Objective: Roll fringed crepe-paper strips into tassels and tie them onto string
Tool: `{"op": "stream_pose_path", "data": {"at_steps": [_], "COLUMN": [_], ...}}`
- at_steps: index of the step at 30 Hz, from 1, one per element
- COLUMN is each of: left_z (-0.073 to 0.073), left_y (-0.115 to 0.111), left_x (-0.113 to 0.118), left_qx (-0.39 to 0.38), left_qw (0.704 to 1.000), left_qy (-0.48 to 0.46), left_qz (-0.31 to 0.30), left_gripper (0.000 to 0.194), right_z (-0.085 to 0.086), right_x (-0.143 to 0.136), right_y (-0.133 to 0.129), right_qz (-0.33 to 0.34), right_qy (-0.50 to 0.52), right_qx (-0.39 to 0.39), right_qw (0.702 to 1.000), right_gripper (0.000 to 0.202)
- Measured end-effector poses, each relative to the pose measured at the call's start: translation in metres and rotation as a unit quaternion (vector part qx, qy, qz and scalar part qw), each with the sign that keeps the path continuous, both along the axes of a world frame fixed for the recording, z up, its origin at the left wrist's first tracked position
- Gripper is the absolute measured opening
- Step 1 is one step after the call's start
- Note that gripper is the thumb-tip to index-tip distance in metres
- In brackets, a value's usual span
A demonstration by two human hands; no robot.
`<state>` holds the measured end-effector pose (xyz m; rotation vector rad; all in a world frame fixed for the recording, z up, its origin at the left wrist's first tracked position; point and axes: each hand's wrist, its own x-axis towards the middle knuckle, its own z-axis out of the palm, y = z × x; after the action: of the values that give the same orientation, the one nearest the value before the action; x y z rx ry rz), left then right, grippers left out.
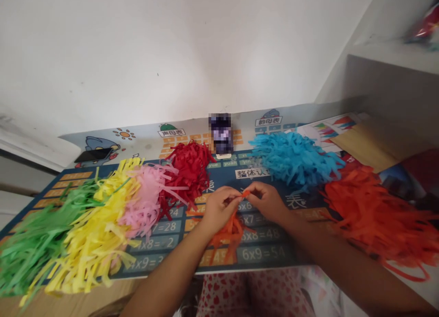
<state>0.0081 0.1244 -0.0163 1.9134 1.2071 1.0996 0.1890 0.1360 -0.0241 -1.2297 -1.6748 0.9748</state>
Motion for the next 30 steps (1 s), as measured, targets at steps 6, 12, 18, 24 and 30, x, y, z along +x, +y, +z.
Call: {"op": "stream_pose_path", "data": {"at_steps": [6,12,18,24,30], "left_z": [-0.003,-0.004,-0.011,0.019,0.072], "left_y": [0.000,0.008,0.014,0.002,-0.054], "left_x": [0.002,-0.004,-0.009,-0.002,-0.015], "left_qx": [-0.046,-0.034,-0.123,-0.142,-0.087], "left_qw": [0.998,0.998,0.988,0.969,0.984], "left_qy": [-0.033,-0.048,-0.084,-0.204,-0.087], "left_qz": [-0.014,-0.022,-0.028,-0.010,-0.130], "left_gripper": [0.007,0.016,0.022,0.018,0.004], "right_z": [-0.003,0.052,0.047,-0.069,-0.120], "right_x": [-0.005,0.022,0.057,0.099,0.107], "right_y": [0.003,-0.048,-0.134,-0.181,-0.226], "right_qz": [0.000,0.042,0.205,0.014,0.014], "right_qy": [-0.043,-0.137,-0.128,-0.304,-0.328], "right_qx": [0.080,0.131,0.101,-0.177,-0.194], "right_qw": [0.996,0.981,0.965,0.936,0.924], "right_gripper": [0.012,0.024,0.020,0.031,0.018]}}
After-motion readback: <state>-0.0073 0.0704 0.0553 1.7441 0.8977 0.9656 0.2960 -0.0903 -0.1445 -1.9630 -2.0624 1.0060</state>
